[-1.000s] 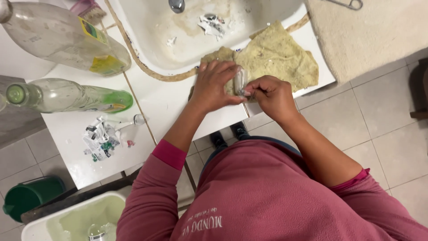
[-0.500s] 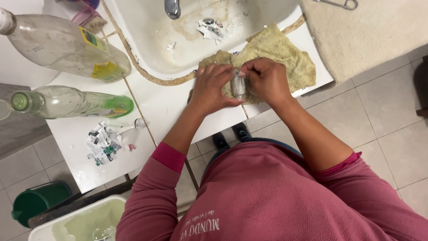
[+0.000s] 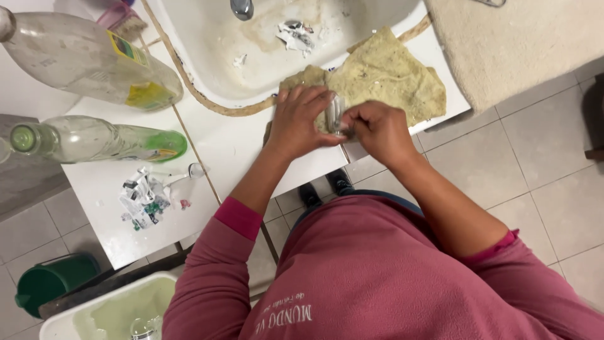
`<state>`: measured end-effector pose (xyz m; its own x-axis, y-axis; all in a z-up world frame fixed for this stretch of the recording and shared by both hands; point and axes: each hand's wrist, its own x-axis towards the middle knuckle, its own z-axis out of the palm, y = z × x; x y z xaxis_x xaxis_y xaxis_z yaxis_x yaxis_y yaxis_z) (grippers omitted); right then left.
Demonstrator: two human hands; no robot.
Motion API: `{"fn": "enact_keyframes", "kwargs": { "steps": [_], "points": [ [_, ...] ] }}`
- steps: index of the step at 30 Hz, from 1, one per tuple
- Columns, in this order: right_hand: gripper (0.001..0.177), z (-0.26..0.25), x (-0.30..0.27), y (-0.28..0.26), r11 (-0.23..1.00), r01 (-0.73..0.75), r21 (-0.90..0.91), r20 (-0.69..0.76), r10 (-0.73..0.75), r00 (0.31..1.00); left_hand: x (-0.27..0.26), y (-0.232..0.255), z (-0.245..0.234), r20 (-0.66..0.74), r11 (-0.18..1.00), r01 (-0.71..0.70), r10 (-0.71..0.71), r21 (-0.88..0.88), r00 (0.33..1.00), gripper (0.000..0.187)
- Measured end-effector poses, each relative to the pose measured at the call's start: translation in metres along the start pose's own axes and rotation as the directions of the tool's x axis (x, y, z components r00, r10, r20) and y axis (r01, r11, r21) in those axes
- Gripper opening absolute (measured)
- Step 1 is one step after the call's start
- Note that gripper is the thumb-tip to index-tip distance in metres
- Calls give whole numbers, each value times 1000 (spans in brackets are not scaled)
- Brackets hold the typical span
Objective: Washing and rinsing small glass laboratory or medical containers in a sink and soapy water.
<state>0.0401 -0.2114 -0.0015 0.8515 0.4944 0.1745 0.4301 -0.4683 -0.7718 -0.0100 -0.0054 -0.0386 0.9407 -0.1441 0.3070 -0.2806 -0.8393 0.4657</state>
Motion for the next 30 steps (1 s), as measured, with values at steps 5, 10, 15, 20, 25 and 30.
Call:
{"fn": "enact_keyframes", "kwargs": {
  "steps": [5,10,15,20,25,30],
  "points": [
    [14,-3,13,-1,999,28,-26,-31,-29,999,0,7,-7,23,1000,9,-9,-3,1000,85],
    [11,-1,-10,-1,1000,-28,-2,25,28,999,4,1,-5,-22,1000,-23,23,10,999,89],
    [10,-1,3,0,1000,17,6,-14,-17,1000,-1,6,-7,3,1000,-19,19,11,1000,92],
    [9,-1,-2,4,1000,-24,4,42,23,999,1,2,-1,-23,1000,-22,23,21,999,92],
    [8,-1,11,5,998,-33,-52,-15,32,999,4,5,-3,-49,998,-41,43,44,998,91],
    [12,-2,3,3,1000,-6,-17,28,7,1000,1,7,-3,-63,999,-39,41,35,997,90]
  ]
}}
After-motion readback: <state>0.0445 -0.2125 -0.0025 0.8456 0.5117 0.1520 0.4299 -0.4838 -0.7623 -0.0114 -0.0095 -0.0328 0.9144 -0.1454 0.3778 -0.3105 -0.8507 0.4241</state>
